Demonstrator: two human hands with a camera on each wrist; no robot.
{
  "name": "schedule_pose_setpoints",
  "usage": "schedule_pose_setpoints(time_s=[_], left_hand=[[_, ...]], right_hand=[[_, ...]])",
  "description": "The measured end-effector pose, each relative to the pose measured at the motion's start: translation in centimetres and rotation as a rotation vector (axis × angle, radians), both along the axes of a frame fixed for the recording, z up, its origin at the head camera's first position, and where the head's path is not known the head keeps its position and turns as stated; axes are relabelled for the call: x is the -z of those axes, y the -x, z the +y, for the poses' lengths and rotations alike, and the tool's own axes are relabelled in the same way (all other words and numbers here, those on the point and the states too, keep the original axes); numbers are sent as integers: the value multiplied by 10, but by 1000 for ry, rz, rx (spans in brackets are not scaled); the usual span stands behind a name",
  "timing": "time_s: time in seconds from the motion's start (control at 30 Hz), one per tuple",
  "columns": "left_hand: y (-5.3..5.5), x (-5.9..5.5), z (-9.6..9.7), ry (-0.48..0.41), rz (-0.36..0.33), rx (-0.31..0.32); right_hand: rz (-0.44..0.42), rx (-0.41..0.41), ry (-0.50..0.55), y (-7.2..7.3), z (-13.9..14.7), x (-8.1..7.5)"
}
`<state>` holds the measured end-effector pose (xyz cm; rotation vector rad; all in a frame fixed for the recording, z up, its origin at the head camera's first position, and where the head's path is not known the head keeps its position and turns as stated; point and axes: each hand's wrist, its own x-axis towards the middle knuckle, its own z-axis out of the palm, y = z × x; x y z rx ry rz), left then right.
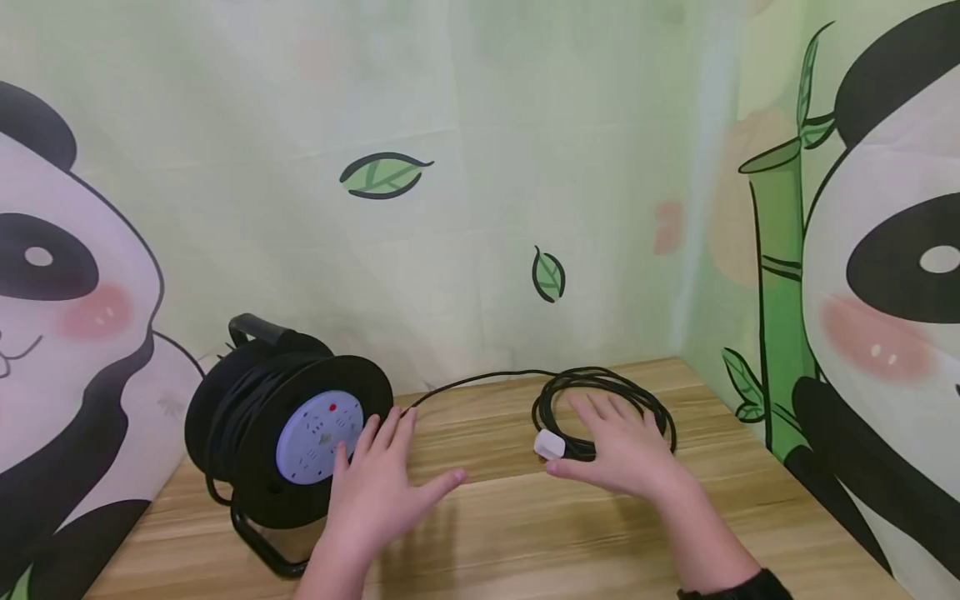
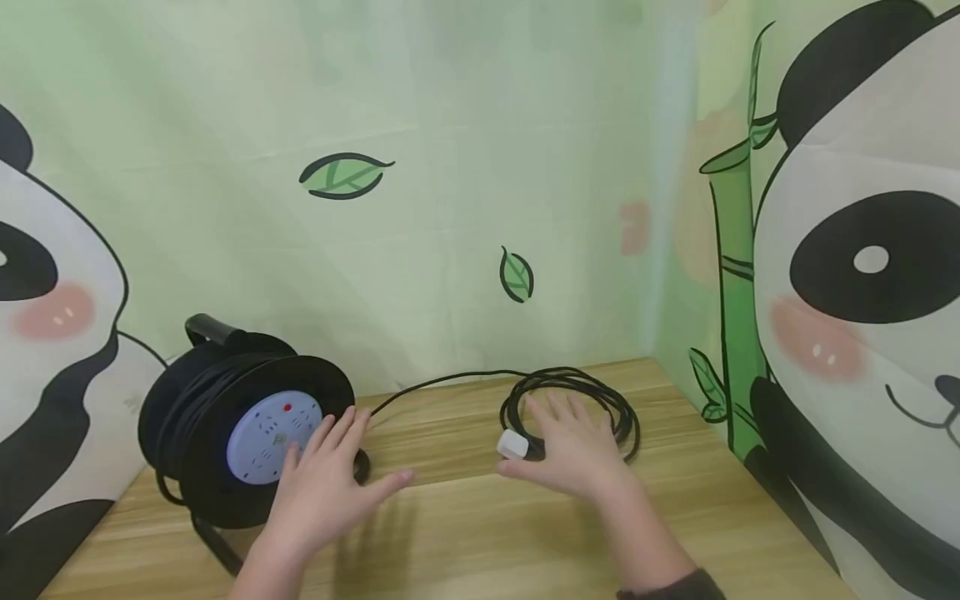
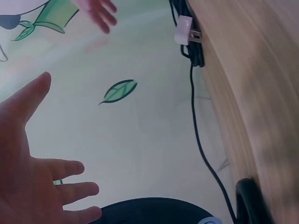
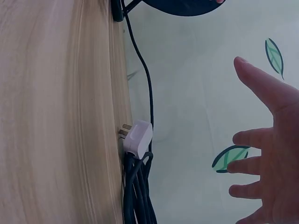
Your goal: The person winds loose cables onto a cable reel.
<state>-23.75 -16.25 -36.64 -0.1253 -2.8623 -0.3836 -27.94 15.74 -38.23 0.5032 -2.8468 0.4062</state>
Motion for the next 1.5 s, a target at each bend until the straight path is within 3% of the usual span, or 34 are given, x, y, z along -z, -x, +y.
schedule_pose_setpoints(time_s=[0.27,0.57,0.77,1.0,1.17,1.3,1.4,1.5], left_hand=[[-10,-16,1,-30,94,28],[-23,-34,-5,-72,194,83],[-24,-54,-12,-77,248,143],[-23,-82,-25,-76,358,198],[-21,-99,-35,-75,410,175],[-21,-112,-43,-80,425,120],[-17,-121,-49,-73,422,62],[-10,-132,-58,-50,378,3]], right_hand=[[-76,-35,32,8,-3,-1],[-189,-76,53,26,-8,3],[-226,-69,14,37,-6,8],[-245,-69,8,46,-6,14],[-262,-87,6,53,-6,19],[-272,-102,22,57,-5,23],[-281,-105,28,60,-4,28],[-294,-97,21,64,-2,33]])
